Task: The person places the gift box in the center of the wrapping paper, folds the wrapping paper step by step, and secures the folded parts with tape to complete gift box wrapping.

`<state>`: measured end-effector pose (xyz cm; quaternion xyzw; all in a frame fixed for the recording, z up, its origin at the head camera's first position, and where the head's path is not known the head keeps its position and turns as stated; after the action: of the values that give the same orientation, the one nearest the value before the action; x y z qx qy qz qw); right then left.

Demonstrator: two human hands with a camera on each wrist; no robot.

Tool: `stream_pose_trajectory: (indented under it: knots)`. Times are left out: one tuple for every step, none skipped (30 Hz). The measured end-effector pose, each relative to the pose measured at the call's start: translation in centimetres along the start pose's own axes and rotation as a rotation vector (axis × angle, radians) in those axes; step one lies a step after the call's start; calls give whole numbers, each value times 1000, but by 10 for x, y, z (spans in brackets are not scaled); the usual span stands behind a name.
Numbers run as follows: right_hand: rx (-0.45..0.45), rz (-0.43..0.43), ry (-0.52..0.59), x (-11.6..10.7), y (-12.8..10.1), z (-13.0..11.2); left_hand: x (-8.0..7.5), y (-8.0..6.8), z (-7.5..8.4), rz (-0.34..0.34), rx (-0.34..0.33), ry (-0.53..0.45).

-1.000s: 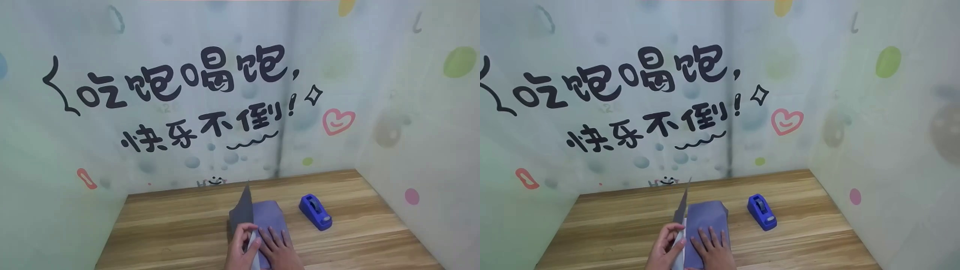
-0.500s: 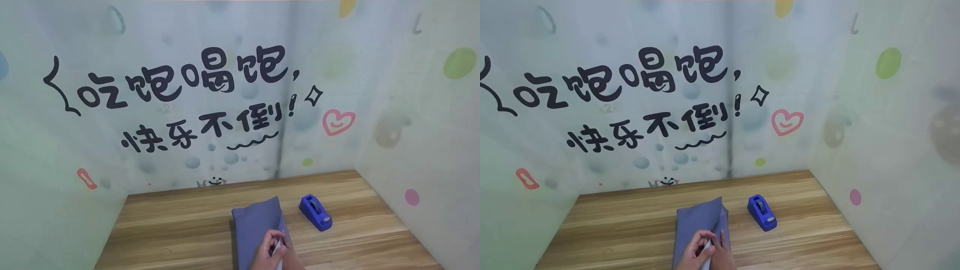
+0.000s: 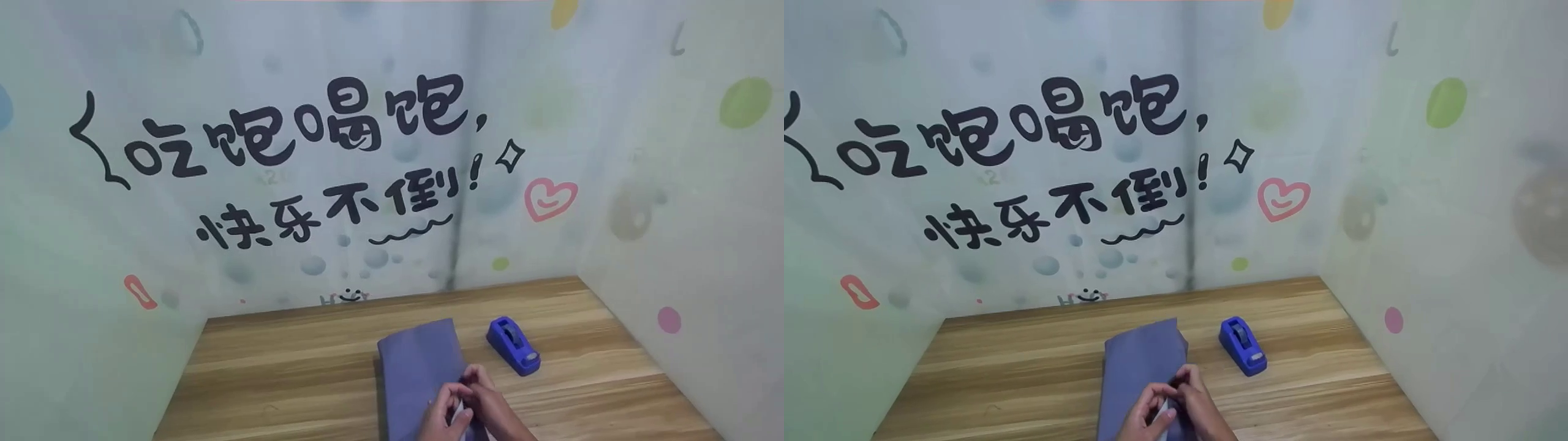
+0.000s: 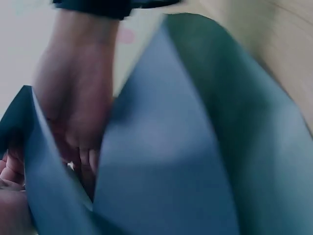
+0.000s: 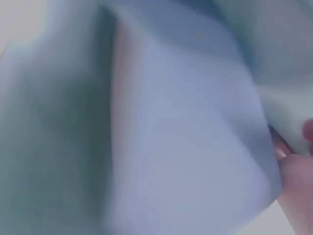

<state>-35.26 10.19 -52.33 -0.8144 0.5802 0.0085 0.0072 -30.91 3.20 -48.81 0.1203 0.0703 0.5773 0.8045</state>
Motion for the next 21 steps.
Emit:
stream_pose_trajectory:
  knots:
    - [31, 30, 42, -3, 0, 2, 3, -1, 0, -24, 14, 13]
    - [56, 56, 52, -4, 1, 4, 6, -1, 0, -40, 11, 19]
    - [79, 83, 30, -7, 1, 4, 8, -1, 1, -55, 27, 26]
    - [105, 107, -6, -8, 1, 6, 9, -1, 1, -64, 30, 28]
    - [129, 124, -54, -10, 2, 8, 10, -1, 0, -69, 2, 20]
    - [139, 130, -97, -11, 2, 8, 9, -2, -2, -70, -29, 14]
    - [142, 131, -139, -13, 2, 8, 8, -2, -3, -69, -54, 1]
    - [140, 135, -169, -15, 3, 8, 7, -2, -4, -65, -70, -3]
    - [131, 127, -174, -16, 4, 8, 3, -3, -4, -56, -81, 1]
    - [119, 112, -173, -16, 6, 8, 0, -3, -3, -51, -90, 1]
    - [109, 98, -170, -17, 7, 8, -4, -3, -3, -50, -97, 4]
    - [97, 79, -156, -18, 8, 8, -8, -3, -3, -51, -87, 22]
    - [98, 62, -144, -18, 8, 9, -13, -3, -2, -51, -78, 60]
    - [105, 51, -132, -19, 9, 11, -17, -3, -3, -56, -74, 118]
    - [113, 35, -115, -20, 9, 13, -22, -3, -4, -65, -67, 199]
    - [124, 23, -107, -20, 10, 15, -25, -3, -6, -83, -60, 293]
    - [132, 9, -89, -19, 10, 17, -29, -3, -9, -99, -64, 397]
    - [135, -5, -70, -19, 11, 18, -33, -3, -12, -116, -68, 516]
    - [139, -17, -60, -19, 11, 19, -36, -3, -16, -133, -74, 640]
    - [137, -32, -40, -18, 11, 20, -38, -4, -20, -156, -80, 739]
    - [136, -47, -19, -17, 12, 20, -40, -4, -23, -182, -84, 829]
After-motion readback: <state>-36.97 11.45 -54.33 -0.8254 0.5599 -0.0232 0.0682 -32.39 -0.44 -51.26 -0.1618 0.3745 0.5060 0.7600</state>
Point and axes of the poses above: each hand's wrist, its own y-axis towards the middle knuckle, its own x-axis out of the palm, z = x × y, the point moved 10 cm from there along y, towards the middle knuckle, and after that the axes turned 7 degrees about -y, right-handed, at the moved point
